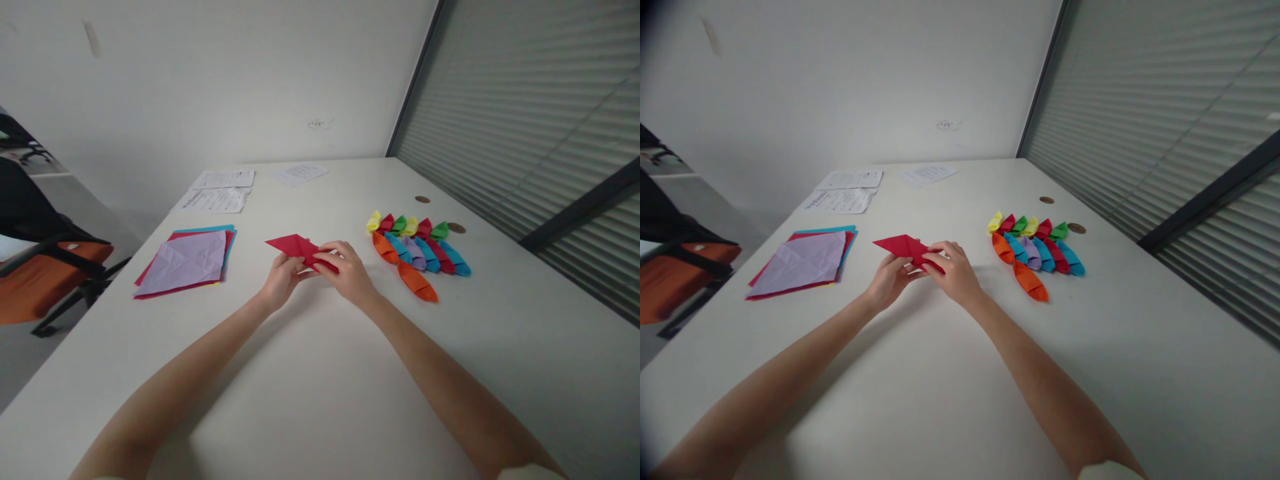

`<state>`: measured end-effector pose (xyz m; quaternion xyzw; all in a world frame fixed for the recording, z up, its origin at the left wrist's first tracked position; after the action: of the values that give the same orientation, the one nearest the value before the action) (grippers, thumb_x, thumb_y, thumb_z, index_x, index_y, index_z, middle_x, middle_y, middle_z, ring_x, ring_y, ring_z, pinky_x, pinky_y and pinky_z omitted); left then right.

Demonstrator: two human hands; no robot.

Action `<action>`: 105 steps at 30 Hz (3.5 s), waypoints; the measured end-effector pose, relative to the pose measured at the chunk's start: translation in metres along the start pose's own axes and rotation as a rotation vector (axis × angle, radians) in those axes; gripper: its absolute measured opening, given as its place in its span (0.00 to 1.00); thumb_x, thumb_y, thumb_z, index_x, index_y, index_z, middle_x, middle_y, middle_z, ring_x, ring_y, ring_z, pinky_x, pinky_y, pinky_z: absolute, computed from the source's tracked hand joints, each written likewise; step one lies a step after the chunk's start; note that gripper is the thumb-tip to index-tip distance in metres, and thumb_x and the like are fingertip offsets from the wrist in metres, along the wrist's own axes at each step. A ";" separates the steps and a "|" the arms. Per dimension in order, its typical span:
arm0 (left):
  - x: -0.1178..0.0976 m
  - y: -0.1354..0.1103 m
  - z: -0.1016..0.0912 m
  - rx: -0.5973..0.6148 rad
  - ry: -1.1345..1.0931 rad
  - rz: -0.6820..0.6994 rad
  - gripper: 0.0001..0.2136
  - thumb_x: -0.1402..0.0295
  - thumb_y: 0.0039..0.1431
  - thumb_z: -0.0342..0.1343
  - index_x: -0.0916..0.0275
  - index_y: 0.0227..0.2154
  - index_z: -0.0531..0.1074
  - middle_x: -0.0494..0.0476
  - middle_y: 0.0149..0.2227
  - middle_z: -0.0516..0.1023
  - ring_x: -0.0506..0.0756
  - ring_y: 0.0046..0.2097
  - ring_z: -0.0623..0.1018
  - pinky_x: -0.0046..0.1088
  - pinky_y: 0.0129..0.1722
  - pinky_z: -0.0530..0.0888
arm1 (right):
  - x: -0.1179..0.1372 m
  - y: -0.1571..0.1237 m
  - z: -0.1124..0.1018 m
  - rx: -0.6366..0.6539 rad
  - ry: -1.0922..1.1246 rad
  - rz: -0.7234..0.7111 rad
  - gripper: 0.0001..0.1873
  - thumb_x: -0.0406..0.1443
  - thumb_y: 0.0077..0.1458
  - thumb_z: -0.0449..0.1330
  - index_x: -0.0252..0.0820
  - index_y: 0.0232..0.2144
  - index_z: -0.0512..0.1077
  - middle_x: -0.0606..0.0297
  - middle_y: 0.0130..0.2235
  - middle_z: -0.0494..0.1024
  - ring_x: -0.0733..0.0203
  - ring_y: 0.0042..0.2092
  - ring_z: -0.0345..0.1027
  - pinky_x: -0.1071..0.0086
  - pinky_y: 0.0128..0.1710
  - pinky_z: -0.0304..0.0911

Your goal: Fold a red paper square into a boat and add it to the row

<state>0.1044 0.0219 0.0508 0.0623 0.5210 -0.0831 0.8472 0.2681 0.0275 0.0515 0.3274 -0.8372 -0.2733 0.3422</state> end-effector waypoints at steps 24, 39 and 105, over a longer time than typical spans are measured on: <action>0.006 0.005 -0.009 -0.062 -0.034 -0.035 0.11 0.65 0.50 0.63 0.65 0.35 0.74 0.58 0.37 0.79 0.55 0.38 0.78 0.37 0.40 0.77 | -0.009 0.002 -0.001 -0.014 0.180 0.000 0.11 0.37 0.61 0.59 0.47 0.43 0.78 0.59 0.43 0.73 0.58 0.42 0.70 0.59 0.46 0.69; -0.004 0.017 -0.030 -0.118 0.191 0.036 0.21 0.56 0.52 0.61 0.61 0.46 0.75 0.62 0.48 0.78 0.58 0.46 0.78 0.35 0.43 0.74 | -0.037 0.005 -0.012 -0.007 0.268 0.373 0.14 0.43 0.59 0.57 0.41 0.29 0.76 0.62 0.31 0.78 0.60 0.32 0.69 0.67 0.34 0.63; 0.029 0.015 -0.037 -0.114 0.379 -0.024 0.11 0.61 0.46 0.65 0.66 0.25 0.76 0.56 0.24 0.77 0.54 0.27 0.74 0.27 0.27 0.69 | -0.026 -0.020 0.027 0.028 0.101 0.185 0.18 0.24 0.50 0.57 0.47 0.40 0.76 0.58 0.57 0.52 0.56 0.48 0.67 0.52 0.52 0.68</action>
<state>0.0876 0.0420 0.0088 0.0224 0.6758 -0.0503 0.7350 0.2689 0.0402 0.0111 0.2668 -0.8493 -0.2117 0.4034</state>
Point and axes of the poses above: each hand's wrist, its own y-axis towards the middle knuckle, its own z-axis out of the palm, x = y × z, the point moved 1 cm from there along y, towards the middle knuckle
